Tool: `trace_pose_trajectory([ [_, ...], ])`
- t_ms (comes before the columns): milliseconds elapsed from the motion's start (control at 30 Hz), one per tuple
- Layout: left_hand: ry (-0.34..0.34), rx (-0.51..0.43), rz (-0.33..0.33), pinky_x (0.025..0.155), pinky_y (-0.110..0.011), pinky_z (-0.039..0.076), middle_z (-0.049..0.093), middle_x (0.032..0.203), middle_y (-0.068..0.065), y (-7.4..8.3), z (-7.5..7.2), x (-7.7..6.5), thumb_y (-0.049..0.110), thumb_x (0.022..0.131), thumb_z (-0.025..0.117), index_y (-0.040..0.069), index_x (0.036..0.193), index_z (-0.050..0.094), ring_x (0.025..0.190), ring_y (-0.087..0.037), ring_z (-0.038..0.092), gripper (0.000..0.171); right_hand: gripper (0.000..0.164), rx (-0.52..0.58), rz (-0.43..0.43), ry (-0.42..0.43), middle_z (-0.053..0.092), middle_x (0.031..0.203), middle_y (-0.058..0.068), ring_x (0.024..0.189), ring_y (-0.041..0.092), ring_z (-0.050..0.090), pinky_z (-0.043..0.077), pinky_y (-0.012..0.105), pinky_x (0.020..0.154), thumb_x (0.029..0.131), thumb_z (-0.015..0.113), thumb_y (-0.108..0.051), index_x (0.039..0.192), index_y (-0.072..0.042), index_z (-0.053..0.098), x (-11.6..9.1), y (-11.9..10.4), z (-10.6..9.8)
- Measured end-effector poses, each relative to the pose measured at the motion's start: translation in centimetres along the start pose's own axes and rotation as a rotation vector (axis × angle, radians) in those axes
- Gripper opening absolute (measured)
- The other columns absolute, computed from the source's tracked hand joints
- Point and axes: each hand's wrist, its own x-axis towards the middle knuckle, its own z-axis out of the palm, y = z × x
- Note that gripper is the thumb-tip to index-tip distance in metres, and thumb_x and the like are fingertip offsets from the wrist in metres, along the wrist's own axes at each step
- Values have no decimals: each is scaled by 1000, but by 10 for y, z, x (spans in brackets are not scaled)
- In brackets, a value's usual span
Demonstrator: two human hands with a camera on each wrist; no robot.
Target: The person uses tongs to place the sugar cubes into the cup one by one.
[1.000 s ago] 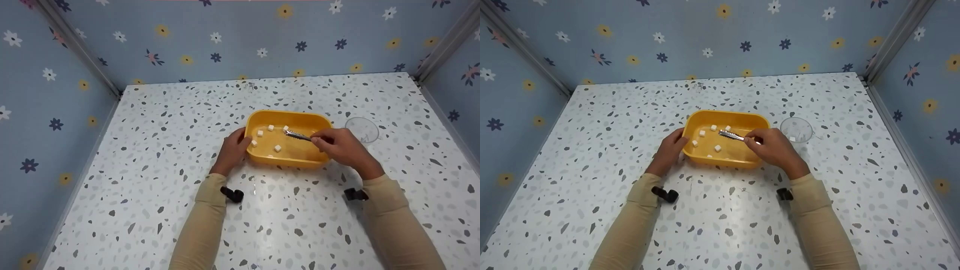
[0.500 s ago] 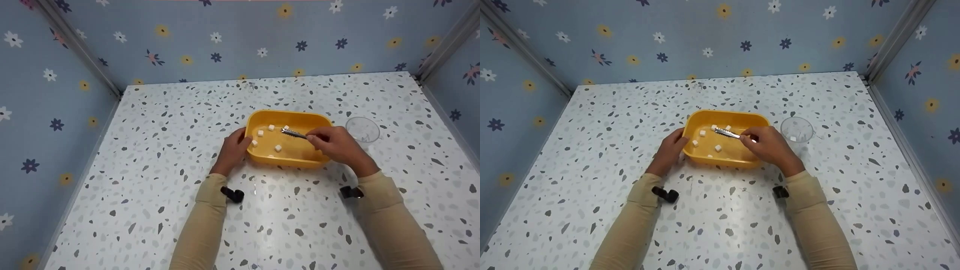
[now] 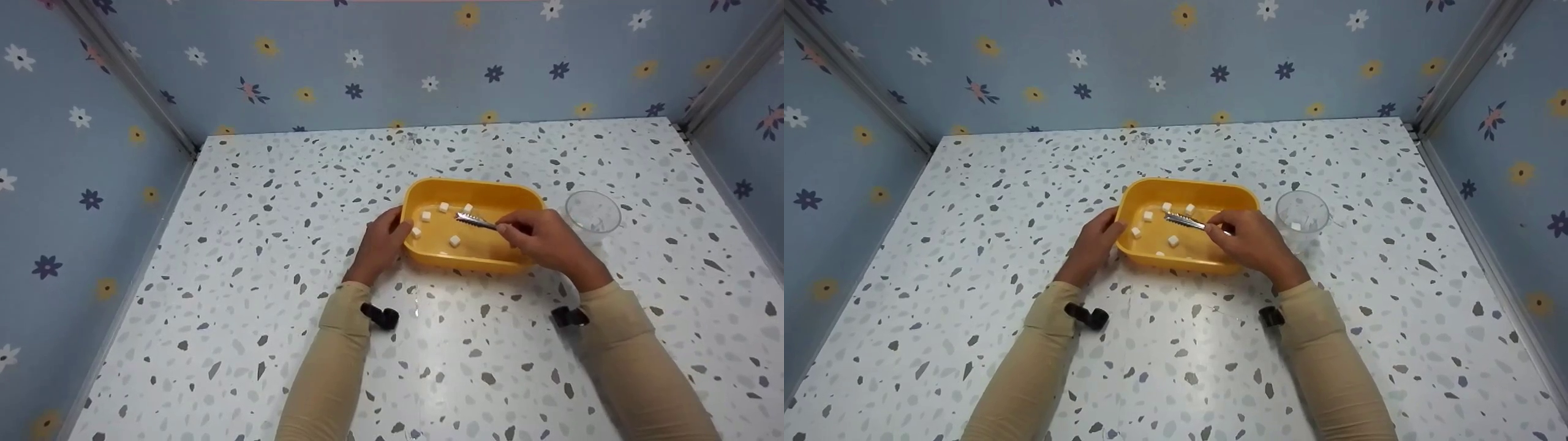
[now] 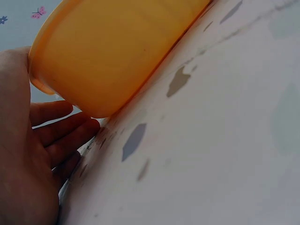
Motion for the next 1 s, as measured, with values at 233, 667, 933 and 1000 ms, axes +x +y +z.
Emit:
trace_pose_trajectory([
  [233,13,27,-6,111,-33,38,55,144,-2,2,0,-1,37,100,52,12,147,51,128,-13,51,53,29,-56,-8,8,67,88,2,74,21,55,47,32,62,99,62,-35,108,-11,77,1,1,5],
  [667,12,11,18,112,-32,36,56,143,0,1,0,-1,36,100,51,13,146,52,129,-12,50,50,27,-112,-26,17,67,86,3,73,20,55,47,37,66,96,66,-34,106,-11,78,3,-3,9],
  [933,21,-6,52,109,-31,39,58,140,-1,-1,0,-1,35,100,53,11,145,53,127,-12,52,50,25,-168,-54,-3,69,85,1,71,18,57,48,36,65,94,70,-31,105,-10,79,2,-2,11],
  [1000,23,-4,52,109,-31,39,58,141,-1,-2,0,-1,35,100,53,12,145,53,127,-12,52,50,25,-179,-64,-7,70,85,0,71,17,58,49,36,65,93,71,-30,105,-10,79,2,-2,11],
])
